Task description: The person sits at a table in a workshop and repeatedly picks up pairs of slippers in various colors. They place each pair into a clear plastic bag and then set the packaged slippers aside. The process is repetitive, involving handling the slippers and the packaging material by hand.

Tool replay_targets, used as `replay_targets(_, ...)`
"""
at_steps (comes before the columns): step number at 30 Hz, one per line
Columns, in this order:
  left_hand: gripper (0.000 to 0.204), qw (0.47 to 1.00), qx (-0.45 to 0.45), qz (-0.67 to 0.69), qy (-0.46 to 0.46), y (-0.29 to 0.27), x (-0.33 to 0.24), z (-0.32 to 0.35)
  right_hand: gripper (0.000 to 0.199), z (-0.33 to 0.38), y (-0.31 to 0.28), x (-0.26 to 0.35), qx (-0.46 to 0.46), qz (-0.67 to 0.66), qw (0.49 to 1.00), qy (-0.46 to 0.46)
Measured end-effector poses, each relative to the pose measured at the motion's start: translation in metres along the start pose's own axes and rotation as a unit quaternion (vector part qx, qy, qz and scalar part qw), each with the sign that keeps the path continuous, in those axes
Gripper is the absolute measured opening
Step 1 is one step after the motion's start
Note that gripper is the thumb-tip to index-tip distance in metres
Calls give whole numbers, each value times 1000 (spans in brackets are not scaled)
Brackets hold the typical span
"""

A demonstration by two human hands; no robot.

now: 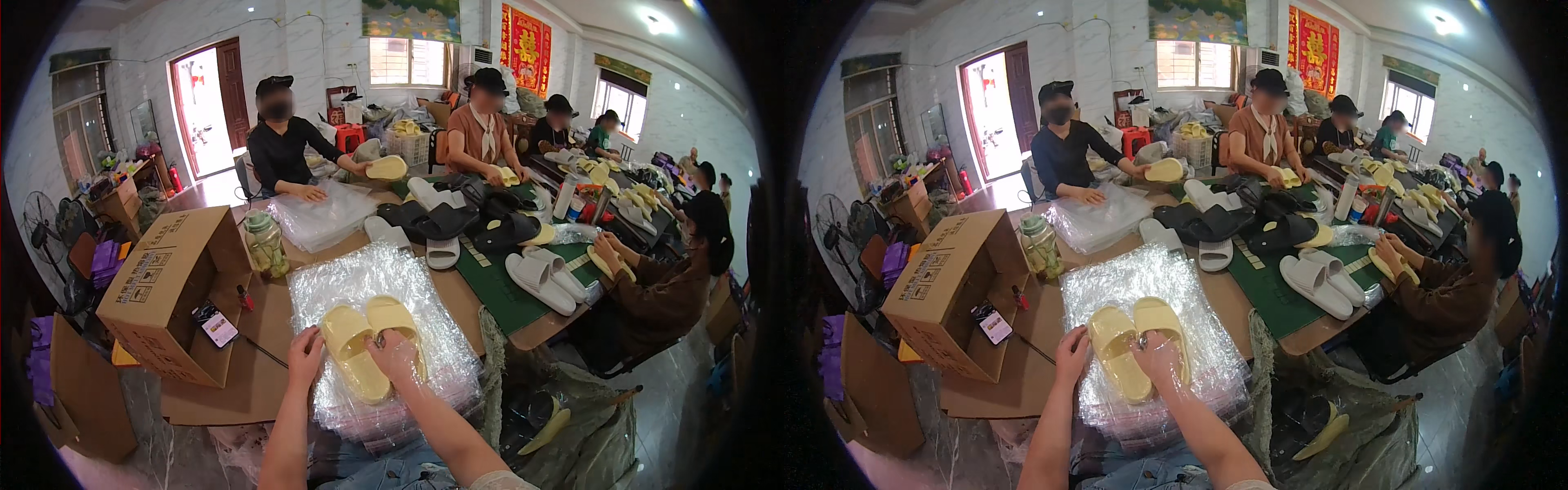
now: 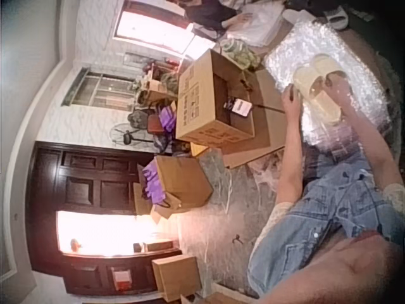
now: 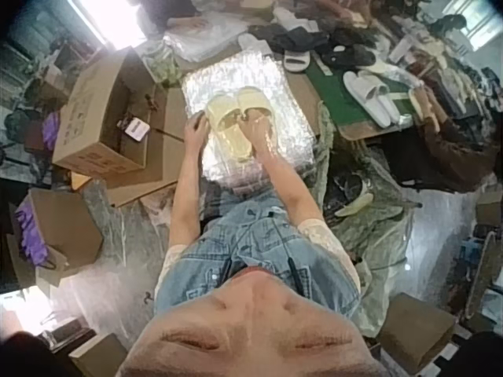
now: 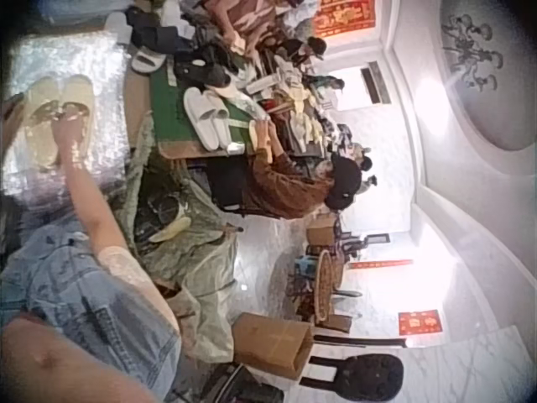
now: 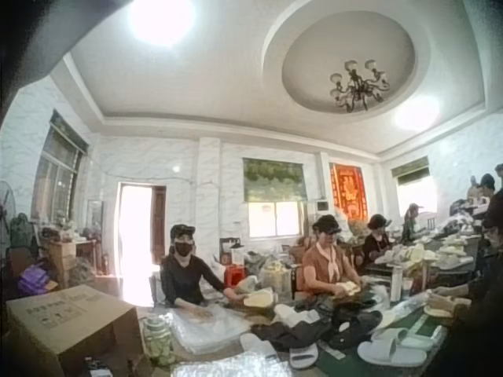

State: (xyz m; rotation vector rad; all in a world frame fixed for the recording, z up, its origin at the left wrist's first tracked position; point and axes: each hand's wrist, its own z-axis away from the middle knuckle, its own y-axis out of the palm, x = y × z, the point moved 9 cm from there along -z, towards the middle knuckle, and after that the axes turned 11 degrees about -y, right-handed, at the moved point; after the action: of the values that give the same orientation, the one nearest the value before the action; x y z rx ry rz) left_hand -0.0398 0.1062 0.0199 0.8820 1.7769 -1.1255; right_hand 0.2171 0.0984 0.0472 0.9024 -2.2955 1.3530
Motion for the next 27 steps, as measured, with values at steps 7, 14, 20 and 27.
replay_targets(7,21,992,6,101,69,-6,-93,47,46,-2,-6,-5,22,7,999,29)
replay_targets(14,68,470,637,458,-404,45,-254,254,49,2,3,-6,96,-13,992,80)
replay_targets(20,66,316,661,521,-438,7,-319,295,47,-1,-3,-5,73,-4,994,77)
replay_targets(27,72,292,655,543,-437,1,-318,293,49,-2,1,-7,59,-5,996,60)
